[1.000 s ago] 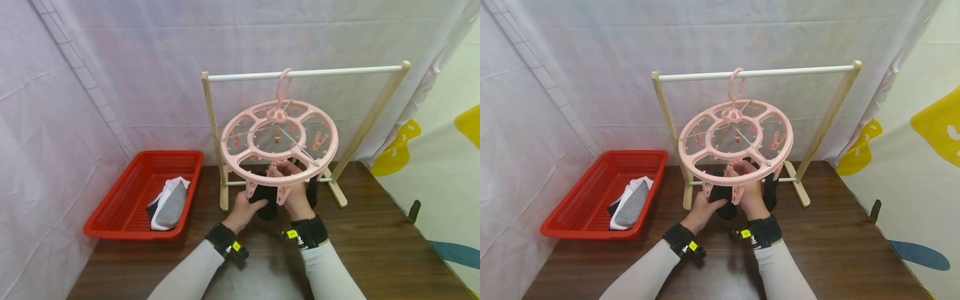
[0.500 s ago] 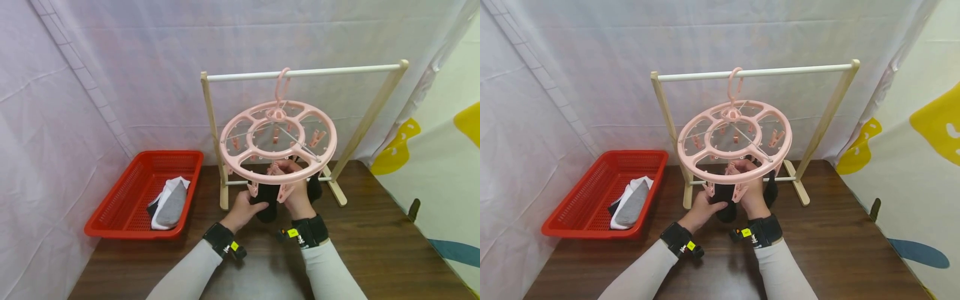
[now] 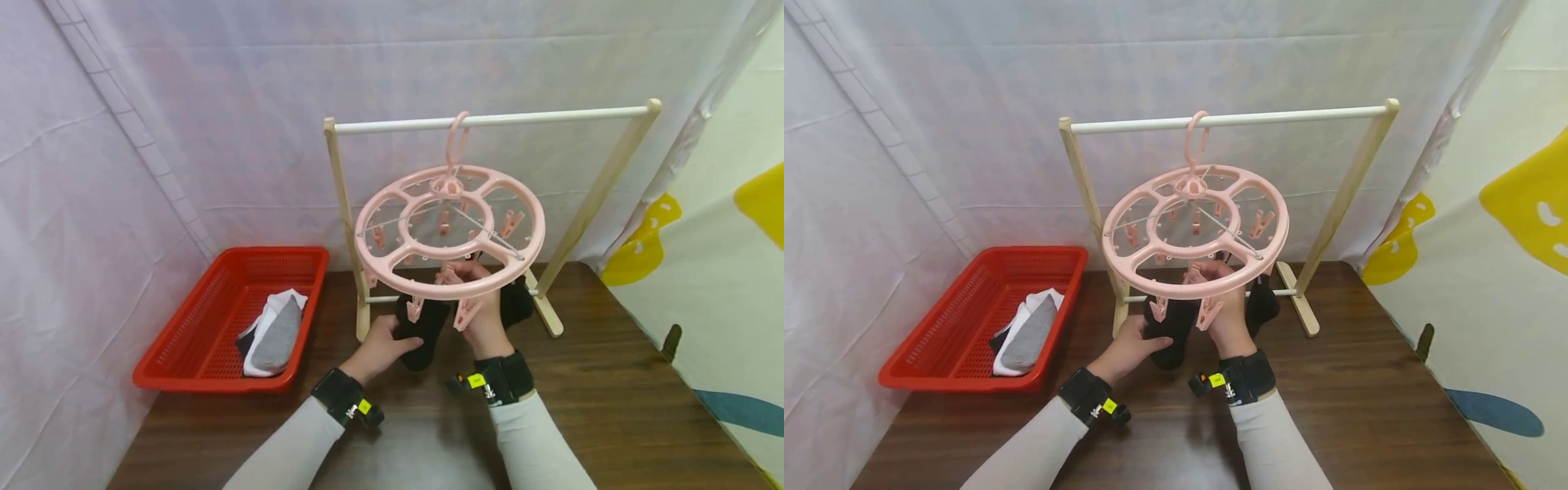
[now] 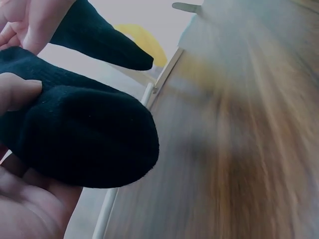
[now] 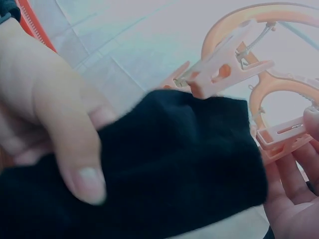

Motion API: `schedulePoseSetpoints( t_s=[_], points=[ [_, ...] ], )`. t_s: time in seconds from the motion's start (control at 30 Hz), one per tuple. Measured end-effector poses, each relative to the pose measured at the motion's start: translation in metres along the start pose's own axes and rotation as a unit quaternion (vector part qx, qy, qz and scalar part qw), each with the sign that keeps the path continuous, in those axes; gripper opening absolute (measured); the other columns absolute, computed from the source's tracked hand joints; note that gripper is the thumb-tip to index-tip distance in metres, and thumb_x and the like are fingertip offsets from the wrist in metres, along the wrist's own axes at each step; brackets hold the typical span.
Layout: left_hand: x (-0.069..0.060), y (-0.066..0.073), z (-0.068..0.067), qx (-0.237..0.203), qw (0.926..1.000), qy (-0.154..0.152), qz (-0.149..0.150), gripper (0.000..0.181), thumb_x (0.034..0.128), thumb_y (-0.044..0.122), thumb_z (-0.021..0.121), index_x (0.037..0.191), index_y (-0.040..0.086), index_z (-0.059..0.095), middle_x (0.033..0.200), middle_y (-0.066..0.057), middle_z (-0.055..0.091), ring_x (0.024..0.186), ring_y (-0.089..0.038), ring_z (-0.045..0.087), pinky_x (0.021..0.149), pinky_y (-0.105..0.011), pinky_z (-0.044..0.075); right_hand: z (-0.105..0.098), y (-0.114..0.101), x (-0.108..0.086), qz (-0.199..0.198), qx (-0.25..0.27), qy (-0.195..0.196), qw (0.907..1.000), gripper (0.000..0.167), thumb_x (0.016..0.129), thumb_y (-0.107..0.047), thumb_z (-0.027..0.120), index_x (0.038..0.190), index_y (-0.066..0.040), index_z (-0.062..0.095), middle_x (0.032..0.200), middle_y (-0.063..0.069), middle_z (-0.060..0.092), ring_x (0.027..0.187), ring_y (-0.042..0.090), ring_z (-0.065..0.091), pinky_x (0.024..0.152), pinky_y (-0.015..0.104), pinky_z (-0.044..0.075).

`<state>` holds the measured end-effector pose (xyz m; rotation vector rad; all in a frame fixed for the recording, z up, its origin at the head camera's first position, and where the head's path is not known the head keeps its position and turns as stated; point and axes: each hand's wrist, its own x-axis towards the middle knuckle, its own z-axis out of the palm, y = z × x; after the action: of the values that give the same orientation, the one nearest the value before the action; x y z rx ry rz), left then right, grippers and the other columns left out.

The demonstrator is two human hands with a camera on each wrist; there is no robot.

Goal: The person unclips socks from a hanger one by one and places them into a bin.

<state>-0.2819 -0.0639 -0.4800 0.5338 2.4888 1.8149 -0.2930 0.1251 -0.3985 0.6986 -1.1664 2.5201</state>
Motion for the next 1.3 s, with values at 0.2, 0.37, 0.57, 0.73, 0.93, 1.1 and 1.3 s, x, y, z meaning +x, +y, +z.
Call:
schedulePoseSetpoints(
  t_s=[0.2, 0.37, 0.57, 0.73, 0.93, 1.1, 1.3],
  points=[
    [-0.016, -0.001, -0.016, 0.020, 0.9995, -0.002, 0.024, 0.027, 0.0872, 0.012, 0.081, 0.108, -0.004, 0.077, 0.102, -0.015, 0.081, 0.089, -0.009, 0.070, 0.084, -0.026, 0.057, 0.001, -0.001, 0.000, 0.005, -0.015, 0.012, 0.9998, 0.023, 0.091, 0.013, 0.064, 0.096, -0.007, 0.074, 0.088, 0.004, 0.077, 0.082, 0.015, 0.074, 0.082, 0.027, 0.061],
    [-0.029, 0.001, -0.033, 0.044, 0.9990, 0.005, 0.008, 0.025, 0.0873, 0.014, 0.082, 0.106, -0.002, 0.077, 0.100, -0.013, 0.081, 0.087, -0.010, 0.069, 0.084, -0.027, 0.058, 0.001, 0.000, -0.001, 0.011, -0.017, 0.019, 0.9996, 0.016, 0.091, 0.007, 0.071, 0.096, -0.008, 0.074, 0.090, 0.004, 0.077, 0.083, 0.015, 0.073, 0.083, 0.028, 0.061],
    [-0.045, 0.010, -0.061, 0.068, 0.9966, 0.045, 0.005, 0.023, 0.0873, 0.011, 0.082, 0.107, 0.001, 0.079, 0.099, -0.011, 0.081, 0.087, -0.015, 0.069, 0.082, -0.030, 0.059, 0.002, -0.002, -0.002, 0.024, -0.020, 0.026, 0.9992, 0.016, 0.092, 0.007, 0.073, 0.095, -0.009, 0.075, 0.090, 0.002, 0.077, 0.084, 0.014, 0.073, 0.085, 0.028, 0.060],
    [-0.058, 0.021, -0.076, 0.078, 0.9947, 0.066, -0.006, 0.025, 0.0900, 0.014, 0.080, 0.112, 0.003, 0.078, 0.103, -0.009, 0.081, 0.087, -0.015, 0.068, 0.083, -0.029, 0.059, 0.001, -0.003, -0.003, 0.014, -0.025, 0.009, 0.9996, 0.012, 0.092, 0.001, 0.078, 0.099, -0.008, 0.074, 0.094, 0.003, 0.077, 0.086, 0.013, 0.074, 0.089, 0.028, 0.060],
    [-0.071, 0.039, -0.078, 0.100, 0.9908, 0.087, -0.026, 0.024, 0.0912, 0.016, 0.079, 0.112, 0.005, 0.077, 0.102, -0.008, 0.082, 0.085, -0.016, 0.069, 0.082, -0.030, 0.060, -0.001, -0.004, -0.002, 0.010, -0.021, 0.003, 0.9997, 0.012, 0.090, -0.006, 0.083, 0.100, -0.008, 0.077, 0.092, 0.004, 0.077, 0.085, 0.015, 0.072, 0.088, 0.029, 0.060],
    [-0.080, 0.054, -0.080, 0.127, 0.9836, 0.126, -0.026, 0.020, 0.0906, 0.014, 0.079, 0.109, 0.007, 0.078, 0.100, -0.006, 0.082, 0.084, -0.016, 0.070, 0.079, -0.032, 0.060, 0.001, -0.005, -0.003, 0.016, -0.022, 0.006, 0.9996, 0.012, 0.090, -0.005, 0.084, 0.100, -0.008, 0.077, 0.090, 0.004, 0.078, 0.084, 0.015, 0.072, 0.087, 0.030, 0.060],
    [-0.084, 0.074, -0.094, 0.137, 0.9764, 0.167, -0.007, 0.019, 0.0899, 0.012, 0.079, 0.106, 0.003, 0.078, 0.099, -0.011, 0.081, 0.085, -0.020, 0.068, 0.078, -0.033, 0.059, -0.001, -0.005, -0.002, 0.054, -0.050, 0.036, 0.9967, 0.020, 0.094, 0.006, 0.071, 0.098, -0.012, 0.076, 0.092, 0.000, 0.076, 0.085, 0.012, 0.074, 0.084, 0.025, 0.061]
  ],
)
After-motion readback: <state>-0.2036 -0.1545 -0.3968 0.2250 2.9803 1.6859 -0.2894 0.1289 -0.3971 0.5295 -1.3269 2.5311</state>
